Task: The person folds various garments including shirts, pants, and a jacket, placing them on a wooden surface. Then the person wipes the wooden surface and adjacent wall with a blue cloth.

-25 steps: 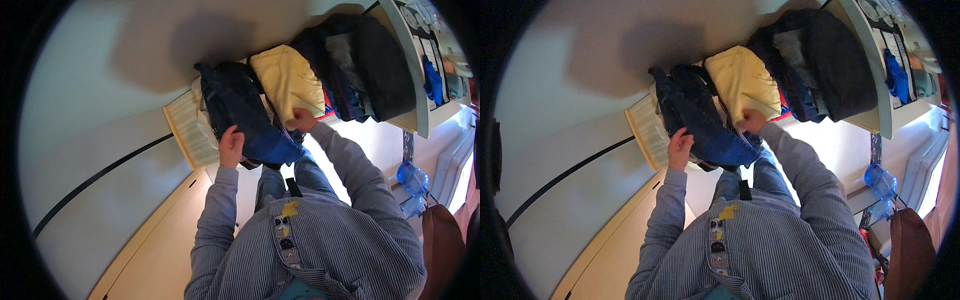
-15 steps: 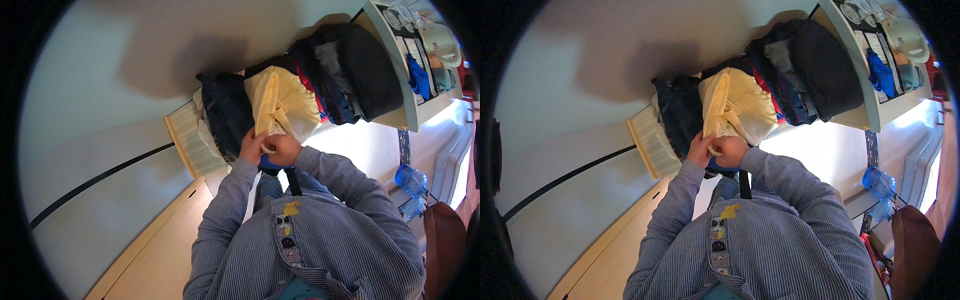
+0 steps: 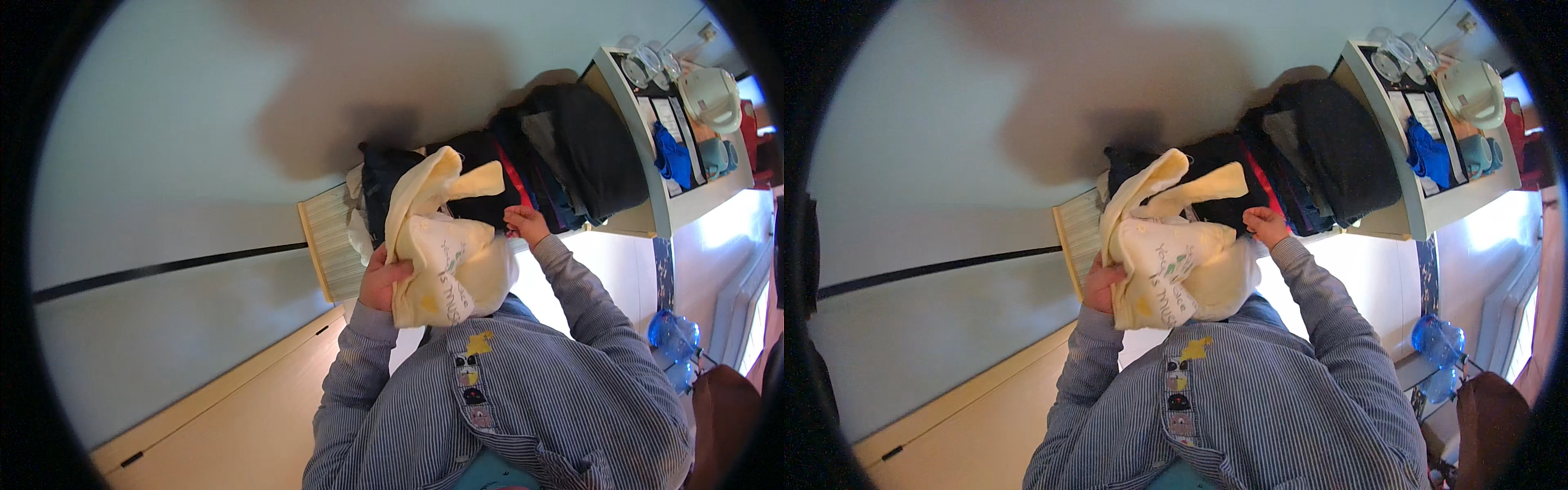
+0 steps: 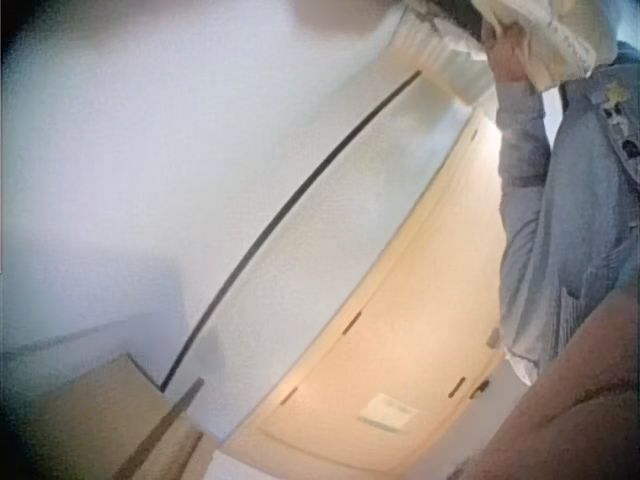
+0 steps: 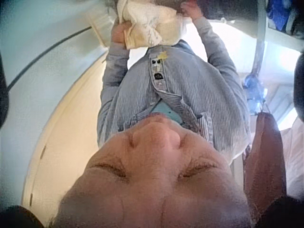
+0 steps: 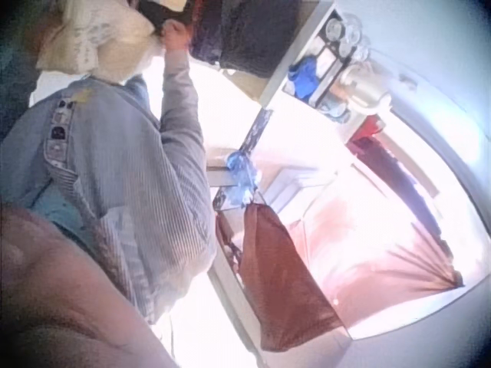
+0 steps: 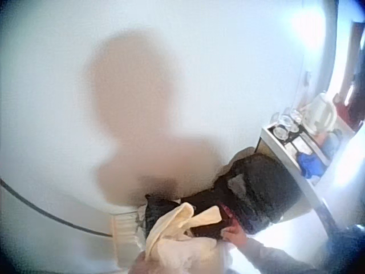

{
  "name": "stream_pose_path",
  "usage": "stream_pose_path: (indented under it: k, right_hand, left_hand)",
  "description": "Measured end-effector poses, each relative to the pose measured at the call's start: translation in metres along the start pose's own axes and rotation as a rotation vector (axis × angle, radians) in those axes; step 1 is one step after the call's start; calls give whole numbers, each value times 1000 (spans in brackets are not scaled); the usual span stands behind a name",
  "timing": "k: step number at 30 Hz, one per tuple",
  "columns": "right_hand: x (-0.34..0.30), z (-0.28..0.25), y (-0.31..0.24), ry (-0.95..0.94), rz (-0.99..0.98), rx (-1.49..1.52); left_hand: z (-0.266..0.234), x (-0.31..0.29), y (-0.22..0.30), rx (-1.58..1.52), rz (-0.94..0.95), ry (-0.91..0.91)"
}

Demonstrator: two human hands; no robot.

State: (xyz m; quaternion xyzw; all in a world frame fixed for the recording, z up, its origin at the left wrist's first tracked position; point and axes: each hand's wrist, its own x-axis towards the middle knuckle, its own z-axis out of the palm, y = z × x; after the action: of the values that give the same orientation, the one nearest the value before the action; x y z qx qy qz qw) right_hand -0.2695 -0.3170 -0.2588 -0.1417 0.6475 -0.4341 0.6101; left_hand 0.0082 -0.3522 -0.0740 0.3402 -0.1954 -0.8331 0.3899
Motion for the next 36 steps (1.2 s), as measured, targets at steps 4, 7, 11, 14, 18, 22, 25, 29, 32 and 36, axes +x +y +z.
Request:
stream_pose_path:
  k: [4,7,11,14,18,22,25,29,32,36]
  right_hand:
    - [3,43,7,-275,-75,-284]
    - [-14,79,-5,-527,-7,-88]
    - [-28,103,-30,-654,157,-12]
    - [-37,96,-40,-840,369,62]
    - [-58,98,-53,-738,230,203]
    - [-78,108,-101,-882,166,495]
    - [-96,116,-126,-886,269,655]
    - [-117,132,-130,-850,235,695]
    - [-127,133,-132,-890,192,679]
    - [-136,120,-139,-1003,198,628]
  left_hand:
    - [14,-33,14,-109,95,-69]
    - [19,-49,24,-140,174,-169]
    - [15,-69,37,-113,361,-160]
    - [-3,-84,45,-62,446,3]
    - [-41,-99,44,23,541,384]
    - [-79,-95,45,501,594,574]
    - [-86,-85,40,1363,782,1030]
    - [-60,-64,20,1224,903,548]
    - [-33,-49,3,1212,854,332]
    - [-28,-34,-6,1362,759,419]
